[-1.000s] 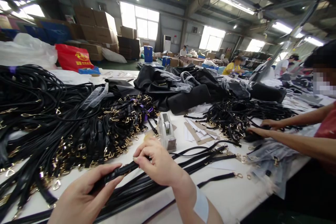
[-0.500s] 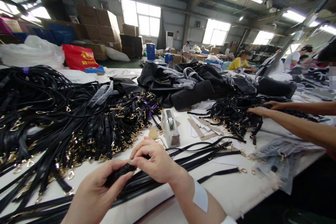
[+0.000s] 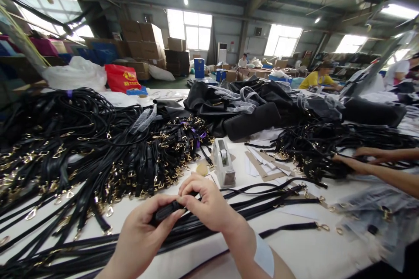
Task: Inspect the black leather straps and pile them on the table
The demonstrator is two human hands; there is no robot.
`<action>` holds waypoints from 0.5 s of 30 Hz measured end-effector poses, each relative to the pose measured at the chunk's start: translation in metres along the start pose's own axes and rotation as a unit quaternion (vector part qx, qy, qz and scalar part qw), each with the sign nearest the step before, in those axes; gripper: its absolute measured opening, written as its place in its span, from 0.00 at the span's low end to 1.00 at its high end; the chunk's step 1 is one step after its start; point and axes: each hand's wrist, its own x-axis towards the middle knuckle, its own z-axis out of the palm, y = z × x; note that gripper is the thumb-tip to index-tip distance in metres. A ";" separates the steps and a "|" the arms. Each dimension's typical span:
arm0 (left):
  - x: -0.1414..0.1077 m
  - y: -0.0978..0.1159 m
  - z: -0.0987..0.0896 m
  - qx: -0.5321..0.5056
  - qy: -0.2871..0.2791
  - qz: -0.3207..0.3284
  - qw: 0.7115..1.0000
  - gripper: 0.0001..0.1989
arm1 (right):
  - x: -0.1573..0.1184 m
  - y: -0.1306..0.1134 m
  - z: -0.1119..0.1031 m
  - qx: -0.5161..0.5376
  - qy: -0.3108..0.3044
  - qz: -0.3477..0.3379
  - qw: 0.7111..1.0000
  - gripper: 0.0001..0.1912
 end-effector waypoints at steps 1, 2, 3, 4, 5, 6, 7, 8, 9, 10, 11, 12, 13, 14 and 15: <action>-0.001 -0.002 0.001 0.000 0.004 -0.001 1.000 0.10 | 0.000 -0.001 0.001 -0.005 0.003 -0.001 1.000 0.10; -0.001 -0.004 0.001 0.000 0.006 -0.004 1.000 0.11 | 0.000 -0.003 0.001 -0.011 0.007 -0.001 1.000 0.09; -0.002 -0.006 0.001 0.000 0.004 -0.009 1.000 0.13 | -0.001 -0.006 0.001 -0.022 0.012 -0.001 1.000 0.07; -0.003 -0.008 0.001 0.000 0.000 -0.017 1.000 0.15 | -0.002 -0.009 0.000 -0.043 0.017 -0.002 0.999 0.03; -0.003 -0.010 0.000 0.000 -0.008 -0.028 1.000 0.18 | -0.004 -0.012 -0.002 -0.072 0.020 -0.003 0.997 0.03; -0.004 -0.011 0.000 0.002 -0.015 -0.039 0.999 0.20 | -0.005 -0.014 -0.002 -0.106 0.019 -0.006 0.994 0.08; -0.004 -0.012 0.001 0.003 -0.023 -0.046 0.999 0.22 | -0.007 -0.015 -0.002 -0.142 0.012 -0.010 0.990 0.12; -0.004 -0.012 0.002 0.004 -0.031 -0.047 0.998 0.23 | -0.009 -0.015 -0.001 -0.174 0.001 -0.016 0.985 0.14; -0.005 -0.011 0.005 0.005 -0.039 -0.044 0.998 0.24 | -0.011 -0.014 0.001 -0.199 -0.011 -0.024 0.980 0.14; -0.005 -0.011 0.008 0.007 -0.046 -0.035 0.998 0.24 | -0.012 -0.012 0.004 -0.213 -0.021 -0.033 0.976 0.12; -0.005 -0.010 0.010 0.010 -0.051 -0.024 0.998 0.24 | -0.013 -0.010 0.007 -0.222 -0.029 -0.043 0.974 0.10; -0.006 -0.010 0.012 0.017 -0.052 -0.017 0.998 0.24 | -0.013 -0.007 0.010 -0.226 -0.033 -0.051 0.972 0.09; -0.006 -0.010 0.013 0.027 -0.049 -0.016 0.998 0.24 | -0.013 -0.005 0.013 -0.228 -0.030 -0.056 0.972 0.09; -0.006 -0.010 0.013 0.039 -0.038 -0.021 0.998 0.25 | -0.013 -0.004 0.014 -0.230 -0.023 -0.056 0.971 0.08; -0.006 -0.011 0.011 0.049 -0.026 -0.033 0.998 0.25 | -0.013 -0.003 0.014 -0.233 -0.014 -0.054 0.971 0.08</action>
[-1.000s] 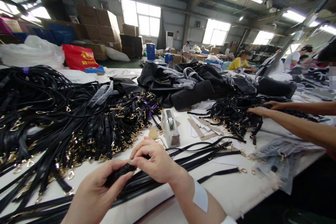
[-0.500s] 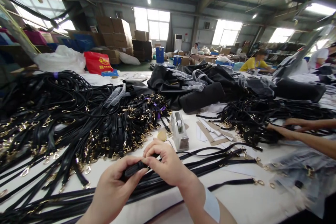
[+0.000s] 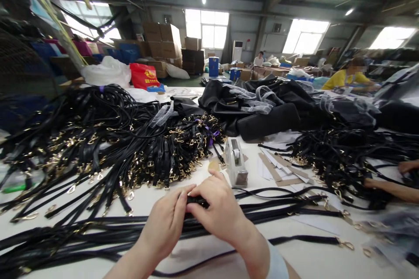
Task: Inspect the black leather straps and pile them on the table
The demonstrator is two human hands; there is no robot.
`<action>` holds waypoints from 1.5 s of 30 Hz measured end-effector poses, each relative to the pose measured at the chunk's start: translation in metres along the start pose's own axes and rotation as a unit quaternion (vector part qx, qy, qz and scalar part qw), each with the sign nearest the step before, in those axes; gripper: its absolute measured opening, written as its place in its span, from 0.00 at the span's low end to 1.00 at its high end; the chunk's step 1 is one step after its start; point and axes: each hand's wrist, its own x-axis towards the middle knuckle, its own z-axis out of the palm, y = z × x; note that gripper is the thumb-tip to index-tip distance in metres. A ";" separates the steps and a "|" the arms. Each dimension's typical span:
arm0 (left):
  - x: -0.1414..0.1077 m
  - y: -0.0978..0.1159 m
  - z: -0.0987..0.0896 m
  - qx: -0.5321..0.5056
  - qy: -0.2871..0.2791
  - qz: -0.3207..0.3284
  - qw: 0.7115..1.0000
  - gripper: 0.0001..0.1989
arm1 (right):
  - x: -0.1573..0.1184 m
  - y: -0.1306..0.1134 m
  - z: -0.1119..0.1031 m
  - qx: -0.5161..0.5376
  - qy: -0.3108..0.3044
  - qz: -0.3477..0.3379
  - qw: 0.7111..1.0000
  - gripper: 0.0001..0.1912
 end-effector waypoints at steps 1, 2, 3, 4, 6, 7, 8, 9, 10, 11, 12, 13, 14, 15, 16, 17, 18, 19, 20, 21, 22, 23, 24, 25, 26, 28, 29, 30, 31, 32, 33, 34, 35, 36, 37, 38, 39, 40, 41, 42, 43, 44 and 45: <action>0.000 -0.001 -0.003 0.007 0.014 -0.017 1.000 0.25 | 0.000 0.000 -0.002 -0.005 0.008 0.005 1.000 0.08; 0.001 -0.002 -0.008 0.010 0.029 -0.035 0.999 0.26 | 0.000 0.001 -0.005 -0.010 0.016 0.009 1.000 0.08; 0.002 -0.004 -0.014 0.009 0.046 -0.052 0.998 0.26 | 0.001 0.001 -0.009 -0.014 0.023 0.008 1.000 0.08; 0.003 -0.005 -0.021 0.005 0.067 -0.066 0.996 0.26 | 0.001 0.003 -0.013 -0.017 0.029 0.002 0.999 0.07; 0.006 -0.007 -0.033 -0.007 0.115 -0.083 0.990 0.25 | 0.001 0.007 -0.022 -0.022 0.038 -0.013 0.999 0.06; 0.007 -0.008 -0.038 -0.017 0.133 -0.087 0.987 0.25 | 0.001 0.009 -0.026 -0.023 0.040 -0.018 0.999 0.05; 0.008 -0.008 -0.042 -0.031 0.139 -0.088 0.986 0.25 | 0.000 0.012 -0.028 -0.024 0.042 -0.021 0.999 0.05; 0.008 -0.008 -0.045 -0.045 0.132 -0.085 0.987 0.25 | 0.000 0.013 -0.030 -0.022 0.035 -0.018 0.999 0.04; 0.008 -0.007 -0.045 -0.055 0.113 -0.078 0.989 0.25 | -0.001 0.014 -0.030 -0.012 0.016 -0.006 1.000 0.04; 0.008 -0.005 -0.045 -0.060 0.087 -0.068 0.992 0.25 | -0.002 0.014 -0.029 0.008 -0.017 0.013 1.000 0.04; 0.007 -0.003 -0.043 -0.058 0.057 -0.057 0.995 0.25 | -0.003 0.014 -0.027 0.040 -0.067 0.039 0.996 0.06; 0.007 -0.001 -0.040 -0.048 0.028 -0.043 0.998 0.24 | -0.004 0.012 -0.025 0.079 -0.131 0.069 0.986 0.07; 0.006 0.001 -0.038 -0.033 -0.001 -0.027 0.999 0.23 | -0.005 0.011 -0.022 0.118 -0.197 0.097 0.968 0.08; 0.006 0.003 -0.037 -0.017 -0.026 -0.008 0.999 0.22 | -0.005 0.009 -0.019 0.150 -0.247 0.117 0.950 0.09; 0.007 0.004 -0.036 -0.002 -0.048 0.010 0.999 0.19 | -0.005 0.008 -0.016 0.171 -0.273 0.126 0.938 0.10; 0.007 0.004 -0.037 0.016 -0.066 0.024 0.997 0.16 | -0.004 0.007 -0.014 0.182 -0.277 0.129 0.935 0.10; 0.007 0.003 -0.039 0.037 -0.082 0.036 0.995 0.13 | -0.003 0.008 -0.013 0.183 -0.264 0.129 0.938 0.11; 0.008 0.001 -0.042 0.057 -0.099 0.043 0.993 0.11 | -0.001 0.008 -0.013 0.182 -0.244 0.128 0.944 0.10; 0.008 -0.002 -0.045 0.075 -0.117 0.046 0.989 0.10 | 0.000 0.010 -0.014 0.179 -0.226 0.130 0.949 0.09; 0.007 -0.006 -0.049 0.088 -0.136 0.045 0.986 0.09 | 0.001 0.012 -0.015 0.175 -0.213 0.136 0.952 0.08; 0.007 -0.011 -0.053 0.093 -0.156 0.038 0.983 0.07 | 0.002 0.014 -0.016 0.169 -0.205 0.144 0.953 0.09; 0.007 -0.015 -0.057 0.089 -0.175 0.023 0.980 0.07 | 0.003 0.016 -0.017 0.162 -0.195 0.154 0.955 0.12; 0.006 -0.020 -0.061 0.075 -0.189 0.000 0.979 0.09 | 0.004 0.018 -0.018 0.156 -0.184 0.160 0.957 0.16; 0.005 -0.024 -0.065 0.052 -0.199 -0.025 0.978 0.10 | 0.004 0.020 -0.018 0.152 -0.175 0.163 0.959 0.20; 0.005 -0.027 -0.069 0.024 -0.208 -0.047 0.977 0.11 | 0.004 0.021 -0.018 0.151 -0.168 0.165 0.960 0.23; 0.004 -0.029 -0.076 -0.029 -0.215 -0.065 0.974 0.12 | 0.004 0.024 -0.017 0.157 -0.164 0.167 0.960 0.28; 0.004 -0.029 -0.078 -0.045 -0.214 -0.059 0.974 0.12 | 0.004 0.025 -0.016 0.158 -0.165 0.169 0.959 0.29; 0.004 -0.029 -0.078 -0.051 -0.211 -0.048 0.975 0.12 | 0.004 0.026 -0.015 0.158 -0.166 0.172 0.958 0.30; 0.004 -0.028 -0.077 -0.050 -0.210 -0.035 0.976 0.12 | 0.004 0.026 -0.014 0.156 -0.168 0.176 0.957 0.29; 0.004 -0.026 -0.074 -0.046 -0.206 -0.023 0.977 0.11 | 0.005 0.026 -0.013 0.153 -0.171 0.179 0.957 0.26; 0.004 -0.025 -0.070 -0.040 -0.203 -0.012 0.978 0.11 | 0.006 0.025 -0.013 0.151 -0.176 0.180 0.956 0.24; 0.004 -0.023 -0.065 -0.034 -0.201 -0.003 0.979 0.10 | 0.007 0.025 -0.013 0.151 -0.180 0.181 0.955 0.22; 0.004 -0.021 -0.059 -0.032 -0.201 0.005 0.979 0.10 | 0.007 0.024 -0.013 0.153 -0.186 0.182 0.953 0.20; 0.004 -0.020 -0.054 -0.034 -0.201 0.009 0.979 0.09 | 0.008 0.023 -0.014 0.155 -0.191 0.183 0.952 0.18; 0.004 -0.018 -0.049 -0.041 -0.201 0.011 0.979 0.08 | 0.008 0.023 -0.014 0.158 -0.198 0.184 0.950 0.17; 0.004 -0.016 -0.045 -0.053 -0.201 0.010 0.978 0.08 | 0.008 0.022 -0.015 0.163 -0.205 0.185 0.947 0.16; 0.004 -0.015 -0.043 -0.067 -0.197 0.007 0.978 0.08 | 0.008 0.022 -0.016 0.168 -0.212 0.186 0.944 0.16; 0.005 -0.013 -0.042 -0.081 -0.189 0.001 0.979 0.09 | 0.007 0.022 -0.017 0.173 -0.222 0.187 0.941 0.15; 0.005 -0.012 -0.043 -0.091 -0.178 -0.005 0.980 0.10 | 0.007 0.021 -0.018 0.178 -0.231 0.189 0.938 0.15; 0.005 -0.011 -0.044 -0.097 -0.167 -0.011 0.981 0.11 | 0.006 0.021 -0.019 0.184 -0.240 0.191 0.934 0.15; 0.005 -0.011 -0.045 -0.101 -0.155 -0.016 0.982 0.13 | 0.005 0.021 -0.020 0.189 -0.249 0.192 0.930 0.16; 0.005 -0.011 -0.046 -0.107 -0.147 -0.021 0.983 0.14 | 0.005 0.021 -0.020 0.194 -0.255 0.194 0.927 0.16; 0.005 -0.011 -0.046 -0.115 -0.141 -0.026 0.983 0.14 | 0.005 0.022 -0.020 0.196 -0.260 0.197 0.925 0.17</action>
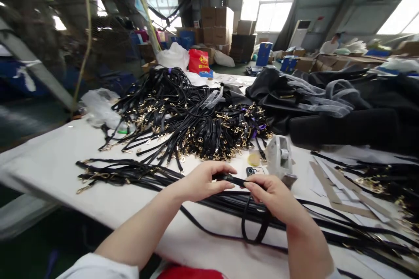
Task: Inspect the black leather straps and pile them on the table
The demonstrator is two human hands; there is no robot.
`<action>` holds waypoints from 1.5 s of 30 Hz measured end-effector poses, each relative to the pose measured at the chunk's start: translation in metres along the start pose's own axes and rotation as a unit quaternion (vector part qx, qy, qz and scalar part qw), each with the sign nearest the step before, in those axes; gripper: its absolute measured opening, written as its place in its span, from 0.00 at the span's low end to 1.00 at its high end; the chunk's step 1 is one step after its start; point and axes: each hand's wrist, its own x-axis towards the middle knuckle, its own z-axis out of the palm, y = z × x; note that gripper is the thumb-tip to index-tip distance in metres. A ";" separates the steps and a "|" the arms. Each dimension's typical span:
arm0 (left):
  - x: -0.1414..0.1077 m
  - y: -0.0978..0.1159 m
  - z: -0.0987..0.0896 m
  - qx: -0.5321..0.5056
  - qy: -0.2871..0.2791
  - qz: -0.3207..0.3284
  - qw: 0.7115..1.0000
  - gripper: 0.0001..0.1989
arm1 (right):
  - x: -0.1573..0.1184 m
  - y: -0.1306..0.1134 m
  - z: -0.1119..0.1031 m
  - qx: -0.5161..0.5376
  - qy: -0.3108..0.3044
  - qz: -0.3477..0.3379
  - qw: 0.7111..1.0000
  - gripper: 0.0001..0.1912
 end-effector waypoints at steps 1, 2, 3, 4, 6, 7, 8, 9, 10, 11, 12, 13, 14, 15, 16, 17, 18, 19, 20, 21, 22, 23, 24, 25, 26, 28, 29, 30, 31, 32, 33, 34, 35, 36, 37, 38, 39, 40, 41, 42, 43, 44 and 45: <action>0.000 0.000 0.000 -0.009 0.007 -0.004 1.000 0.15 | 0.000 0.001 -0.001 -0.001 -0.003 0.002 1.000 0.18; 0.000 -0.001 0.000 -0.018 0.016 -0.007 1.000 0.14 | 0.001 0.003 -0.001 -0.005 -0.003 0.005 1.000 0.19; 0.000 -0.001 0.001 -0.025 0.025 -0.010 0.999 0.14 | 0.001 0.004 -0.002 -0.010 -0.002 0.007 1.000 0.20; 0.000 -0.001 0.002 -0.029 0.033 -0.012 0.999 0.13 | 0.002 0.006 -0.003 -0.014 0.001 0.009 1.000 0.20; 0.000 -0.001 0.005 -0.033 0.049 -0.009 0.998 0.12 | 0.002 0.009 -0.004 -0.016 0.006 0.011 1.000 0.21; 0.000 -0.001 0.006 -0.035 0.055 -0.005 0.998 0.12 | 0.002 0.010 -0.004 -0.015 0.007 0.013 1.000 0.21; 0.000 0.000 0.007 -0.035 0.058 0.000 0.998 0.12 | 0.002 0.011 -0.004 -0.015 0.007 0.015 1.000 0.21; 0.000 0.000 0.009 -0.032 0.061 0.006 0.998 0.12 | 0.002 0.012 -0.003 -0.016 0.006 0.018 1.000 0.21; -0.001 0.000 0.010 -0.027 0.064 0.012 0.998 0.12 | 0.002 0.013 -0.003 -0.019 0.008 0.019 1.000 0.21; -0.001 -0.001 0.011 -0.018 0.066 0.019 0.997 0.12 | 0.002 0.013 -0.002 -0.024 0.013 0.021 0.999 0.21; 0.000 -0.001 0.012 -0.007 0.066 0.024 0.997 0.12 | 0.002 0.012 -0.001 -0.029 0.022 0.022 0.999 0.20; 0.000 -0.001 0.013 0.004 0.068 0.029 0.997 0.12 | 0.002 0.012 0.000 -0.031 0.031 0.020 0.999 0.19; 0.000 -0.001 0.014 0.015 0.069 0.033 0.997 0.11 | 0.003 0.010 0.001 -0.029 0.038 0.016 0.999 0.19; 0.000 0.000 0.015 0.025 0.072 0.037 0.996 0.11 | 0.003 0.008 0.002 -0.025 0.042 0.011 0.999 0.18; 0.000 0.000 0.016 0.033 0.075 0.040 0.996 0.11 | 0.003 0.006 0.003 -0.019 0.044 0.007 0.999 0.17; 0.000 0.001 0.017 0.041 0.078 0.042 0.995 0.11 | 0.003 0.004 0.005 -0.012 0.043 0.003 0.999 0.16; 0.000 0.001 0.018 0.051 0.082 0.044 0.994 0.10 | 0.003 0.002 0.006 -0.006 0.045 0.002 0.999 0.15; -0.001 0.001 0.019 0.064 0.087 0.049 0.993 0.10 | 0.004 0.000 0.008 -0.003 0.048 0.002 0.999 0.14; -0.001 0.000 0.020 0.078 0.090 0.055 0.991 0.09 | 0.004 -0.001 0.010 0.001 0.051 0.003 0.999 0.14; -0.001 -0.001 0.021 0.090 0.092 0.062 0.990 0.08 | 0.005 -0.002 0.012 0.006 0.054 0.003 0.999 0.13; -0.001 -0.003 0.022 0.096 0.090 0.071 0.989 0.07 | 0.006 -0.002 0.014 0.012 0.054 0.001 0.998 0.13; -0.001 -0.004 0.024 0.095 0.087 0.079 0.989 0.07 | 0.007 -0.002 0.016 0.019 0.054 -0.003 0.998 0.14; -0.001 -0.006 0.025 0.089 0.083 0.086 0.989 0.06 | 0.007 -0.003 0.018 0.025 0.053 -0.008 0.998 0.14; -0.001 -0.007 0.027 0.080 0.078 0.091 0.990 0.06 | 0.007 -0.003 0.019 0.031 0.051 -0.013 0.998 0.14; -0.001 -0.007 0.029 0.071 0.075 0.093 0.990 0.06 | 0.007 -0.003 0.019 0.037 0.050 -0.017 0.998 0.14; -0.001 -0.006 0.030 0.063 0.077 0.090 0.991 0.07 | 0.006 -0.005 0.019 0.050 0.046 -0.026 0.997 0.13; 0.000 -0.005 0.029 0.067 0.079 0.088 0.991 0.07 | 0.006 -0.005 0.017 0.057 0.045 -0.030 0.997 0.13; 0.001 -0.003 0.026 0.074 0.082 0.088 0.990 0.08 | 0.005 -0.006 0.015 0.064 0.045 -0.033 0.996 0.13; 0.002 -0.001 0.023 0.086 0.089 0.090 0.988 0.09 | 0.004 -0.005 0.013 0.071 0.044 -0.034 0.996 0.13; 0.003 0.001 0.018 0.101 0.100 0.094 0.985 0.10 | 0.003 -0.005 0.010 0.077 0.043 -0.033 0.996 0.13; 0.005 0.003 0.012 0.117 0.110 0.099 0.982 0.10 | 0.001 -0.004 0.007 0.083 0.042 -0.031 0.995 0.15; 0.006 0.005 0.007 0.133 0.116 0.105 0.979 0.10 | 0.000 -0.003 0.004 0.087 0.043 -0.029 0.995 0.17; 0.007 0.006 0.002 0.146 0.118 0.111 0.976 0.11 | -0.001 -0.002 0.000 0.088 0.045 -0.028 0.995 0.18; 0.008 0.008 -0.002 0.156 0.116 0.116 0.974 0.11 | -0.002 -0.001 -0.002 0.086 0.049 -0.031 0.995 0.19; 0.009 0.009 -0.004 0.162 0.110 0.122 0.973 0.11 | -0.003 -0.001 -0.005 0.082 0.055 -0.036 0.994 0.19; 0.009 0.009 -0.004 0.165 0.104 0.127 0.973 0.11 | -0.004 0.000 -0.006 0.075 0.062 -0.044 0.994 0.18; 0.009 0.009 -0.002 0.164 0.099 0.132 0.973 0.11 | -0.005 -0.001 -0.007 0.066 0.068 -0.051 0.994 0.17; 0.009 0.008 0.001 0.161 0.095 0.134 0.973 0.11 | -0.005 -0.001 -0.007 0.057 0.072 -0.056 0.994 0.16; 0.008 0.007 0.005 0.155 0.091 0.137 0.974 0.12 | -0.005 -0.003 -0.006 0.047 0.073 -0.059 0.994 0.16; 0.008 0.005 0.009 0.149 0.084 0.139 0.975 0.12 | -0.005 -0.004 -0.004 0.036 0.073 -0.060 0.995 0.15; 0.008 0.003 0.014 0.142 0.076 0.142 0.977 0.12 | -0.004 -0.005 -0.003 0.024 0.072 -0.060 0.995 0.15; 0.009 0.001 0.018 0.136 0.069 0.144 0.978 0.12 | -0.002 -0.006 0.000 0.012 0.071 -0.058 0.996 0.15; 0.009 -0.001 0.022 0.131 0.065 0.146 0.978 0.12 | -0.001 -0.008 0.002 0.000 0.070 -0.057 0.996 0.15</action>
